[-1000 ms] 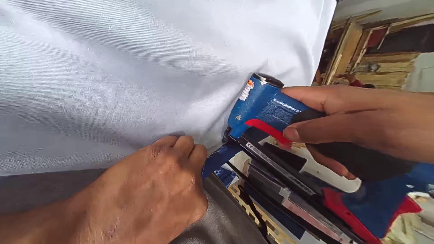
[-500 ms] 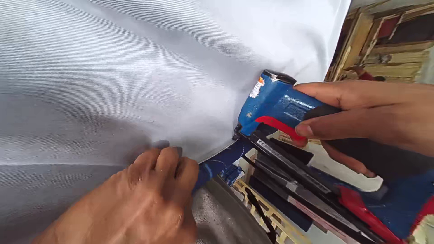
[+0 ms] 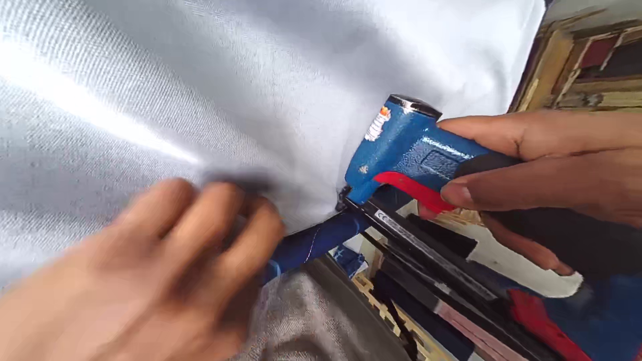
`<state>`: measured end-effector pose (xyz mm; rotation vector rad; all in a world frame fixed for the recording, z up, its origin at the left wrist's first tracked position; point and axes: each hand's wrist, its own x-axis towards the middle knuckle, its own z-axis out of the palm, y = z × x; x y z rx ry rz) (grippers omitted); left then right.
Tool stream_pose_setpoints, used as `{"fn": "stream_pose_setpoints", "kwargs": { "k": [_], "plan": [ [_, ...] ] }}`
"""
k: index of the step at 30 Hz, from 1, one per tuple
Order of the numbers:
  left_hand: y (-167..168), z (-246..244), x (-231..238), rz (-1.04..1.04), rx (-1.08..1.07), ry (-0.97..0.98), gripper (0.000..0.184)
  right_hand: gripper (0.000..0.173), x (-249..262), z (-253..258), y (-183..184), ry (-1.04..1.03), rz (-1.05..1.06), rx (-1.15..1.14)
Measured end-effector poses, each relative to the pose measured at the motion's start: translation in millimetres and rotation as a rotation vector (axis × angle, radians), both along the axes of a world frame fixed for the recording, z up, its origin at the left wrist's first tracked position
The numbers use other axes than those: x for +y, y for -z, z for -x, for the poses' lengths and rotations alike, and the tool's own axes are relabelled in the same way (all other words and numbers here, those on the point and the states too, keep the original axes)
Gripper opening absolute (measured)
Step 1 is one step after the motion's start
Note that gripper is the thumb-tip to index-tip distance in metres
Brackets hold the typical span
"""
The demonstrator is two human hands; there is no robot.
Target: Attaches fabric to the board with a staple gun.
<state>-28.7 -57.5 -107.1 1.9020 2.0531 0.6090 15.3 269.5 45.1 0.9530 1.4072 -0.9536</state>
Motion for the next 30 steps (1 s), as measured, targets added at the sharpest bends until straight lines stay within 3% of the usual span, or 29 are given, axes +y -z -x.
{"fn": "stream_pose_setpoints", "kwargs": {
  "k": [4, 9, 13, 17, 30],
  "plan": [
    [23, 0, -56, 0.004, -0.063, -0.287, 0.033, 0.017, -13, 8, -4, -0.067, -0.097, -0.016],
    [5, -9, -90, 0.021, -0.123, -0.07, 0.031, 0.02, -15, 2, -5, -0.002, -0.08, -0.019],
    [-12, 12, -98, 0.072, -0.121, 0.061, 0.027, 0.018, -32, 2, -6, 0.065, -0.039, 0.01],
    [-24, 20, -114, 0.116, -0.117, 0.058, 0.024, 0.02, -57, 29, -6, 0.065, 0.059, -0.079],
    [-37, 32, -134, 0.085, 0.055, 0.123, 0.022, 0.02, -135, 46, -3, 0.129, 0.072, -0.055]
  ]
}}
